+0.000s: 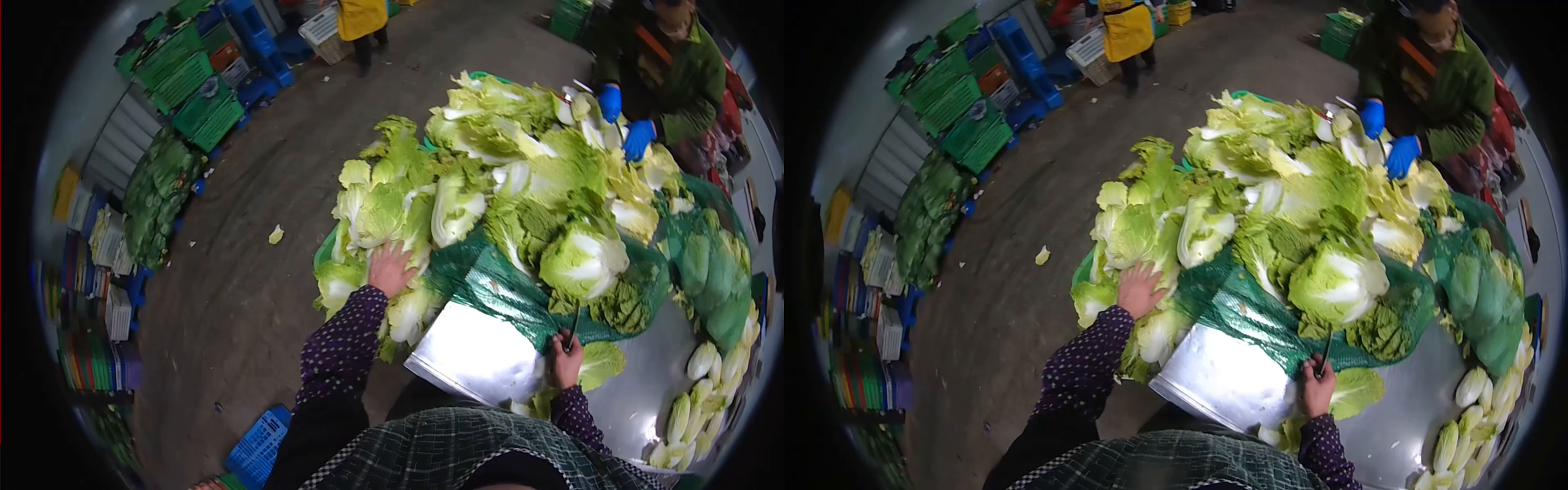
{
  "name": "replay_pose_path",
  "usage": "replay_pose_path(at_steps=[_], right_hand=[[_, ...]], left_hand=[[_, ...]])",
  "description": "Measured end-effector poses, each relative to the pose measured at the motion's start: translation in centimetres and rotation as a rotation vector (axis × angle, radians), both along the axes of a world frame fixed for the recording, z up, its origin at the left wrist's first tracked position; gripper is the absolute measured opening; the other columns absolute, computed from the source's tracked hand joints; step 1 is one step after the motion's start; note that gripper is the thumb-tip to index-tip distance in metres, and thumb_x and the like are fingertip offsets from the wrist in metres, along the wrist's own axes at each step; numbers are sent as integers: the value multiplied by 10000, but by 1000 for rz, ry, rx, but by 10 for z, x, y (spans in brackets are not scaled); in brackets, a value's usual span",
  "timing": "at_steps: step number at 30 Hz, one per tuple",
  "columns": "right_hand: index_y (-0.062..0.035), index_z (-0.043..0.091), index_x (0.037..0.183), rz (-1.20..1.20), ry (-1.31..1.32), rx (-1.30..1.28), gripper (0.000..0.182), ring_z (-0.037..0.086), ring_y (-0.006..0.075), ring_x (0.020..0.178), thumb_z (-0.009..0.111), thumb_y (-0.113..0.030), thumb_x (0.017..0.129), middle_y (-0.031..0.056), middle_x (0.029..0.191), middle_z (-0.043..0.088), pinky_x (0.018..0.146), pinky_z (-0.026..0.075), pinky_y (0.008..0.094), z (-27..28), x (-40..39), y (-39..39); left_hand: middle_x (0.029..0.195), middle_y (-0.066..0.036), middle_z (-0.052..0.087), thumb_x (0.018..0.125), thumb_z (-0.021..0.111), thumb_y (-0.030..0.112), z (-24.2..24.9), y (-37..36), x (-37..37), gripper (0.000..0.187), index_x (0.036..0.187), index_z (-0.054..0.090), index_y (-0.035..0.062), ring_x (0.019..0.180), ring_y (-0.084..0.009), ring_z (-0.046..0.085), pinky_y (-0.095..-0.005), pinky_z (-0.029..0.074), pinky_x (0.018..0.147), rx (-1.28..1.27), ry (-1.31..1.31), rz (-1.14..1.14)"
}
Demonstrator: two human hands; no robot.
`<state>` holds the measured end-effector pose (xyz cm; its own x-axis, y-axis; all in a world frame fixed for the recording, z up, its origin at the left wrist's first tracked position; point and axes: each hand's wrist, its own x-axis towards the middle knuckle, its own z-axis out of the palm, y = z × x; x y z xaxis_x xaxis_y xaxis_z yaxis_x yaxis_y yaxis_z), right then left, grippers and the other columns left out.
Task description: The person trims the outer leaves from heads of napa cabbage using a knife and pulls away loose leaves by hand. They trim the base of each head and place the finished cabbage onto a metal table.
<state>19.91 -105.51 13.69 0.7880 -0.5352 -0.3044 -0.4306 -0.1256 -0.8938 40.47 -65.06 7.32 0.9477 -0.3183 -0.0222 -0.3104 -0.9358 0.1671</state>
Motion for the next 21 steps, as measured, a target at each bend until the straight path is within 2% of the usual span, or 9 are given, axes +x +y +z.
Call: replay_pose_path(at_steps=[5, 6, 7, 8, 10, 12, 14, 19, 21], right_hand=[[64, 551, 1058, -21, -55, -11, 248, 537, 162, 840, 571, -51, 840, 107, 915, 589, 746, 435, 289, -9, 6, -2], [69, 553, 1059, -49, -137, 176, 231, 551, 182, 861, 552, -33, 852, 126, 977, 602, 785, 443, 307, -20, 6, -2], [66, 554, 1053, 2, -148, 42, 223, 555, 189, 866, 538, -21, 849, 128, 968, 606, 789, 443, 304, -35, 8, -14], [67, 559, 1034, 117, -151, -172, 212, 557, 188, 871, 550, -38, 850, 128, 963, 610, 791, 447, 308, -28, 11, -14], [69, 570, 1046, 106, -162, 110, 245, 559, 183, 869, 574, -82, 853, 133, 976, 617, 801, 449, 308, -25, 12, -17], [46, 611, 1055, 142, -51, -180, 280, 602, 206, 866, 587, -145, 851, 142, 945, 650, 803, 480, 328, 5, 12, -14], [2, 640, 1025, 60, -117, -29, 264, 619, 213, 866, 605, -213, 875, 131, 956, 666, 788, 485, 307, 63, 24, -22], [5, 544, 934, -134, -655, -677, 266, 552, 238, 664, 507, -259, 927, 175, 744, 568, 620, 441, 371, 221, 92, -164], [20, 554, 925, -147, -695, -812, 290, 583, 395, 749, 496, -264, 909, 240, 786, 586, 654, 446, 441, 300, 131, -224]], left_hand=[[1396, -145, 422, 829, 521, 351, -83, -34, 34, 494, 1279, 518, 148, 1283, -350, 378, -597, 235, 1043, 98, 333, 124], [1378, -158, 435, 805, 532, 318, -39, -45, 30, 468, 1232, 552, 125, 1284, -360, 373, -593, 241, 1042, 80, 405, 288], [1308, -162, 489, 769, 599, 369, -70, -47, 18, 447, 1141, 616, 122, 1212, -348, 437, -554, 325, 982, 161, 24, 258], [1294, -163, 496, 777, 605, 377, -10, -46, 2, 412, 1085, 640, 107, 1180, -347, 457, -550, 360, 942, 77, 122, 269], [1086, -200, 610, 817, 594, 420, 27, -52, -23, 444, 1045, 647, 44, 1016, -345, 570, -471, 440, 886, -278, 121, 247], [1008, -233, 639, 817, 626, 429, 47, -62, -53, 478, 1021, 638, -4, 917, -347, 633, -442, 502, 800, -765, 182, 191], [1033, -251, 632, 734, 692, 470, 72, -76, -89, 630, 1145, 580, 6, 959, -357, 625, -438, 488, 849, -617, 347, 263], [1295, -295, 444, 801, 630, 478, 26, -99, -135, 783, 1337, 386, -38, 1193, -378, 448, -400, 364, 1008, -294, 276, 72], [1354, -300, 385, 769, 645, 510, 37, -121, -144, 859, 1366, 347, -30, 1250, -399, 394, -419, 334, 1041, -113, 247, 148]])
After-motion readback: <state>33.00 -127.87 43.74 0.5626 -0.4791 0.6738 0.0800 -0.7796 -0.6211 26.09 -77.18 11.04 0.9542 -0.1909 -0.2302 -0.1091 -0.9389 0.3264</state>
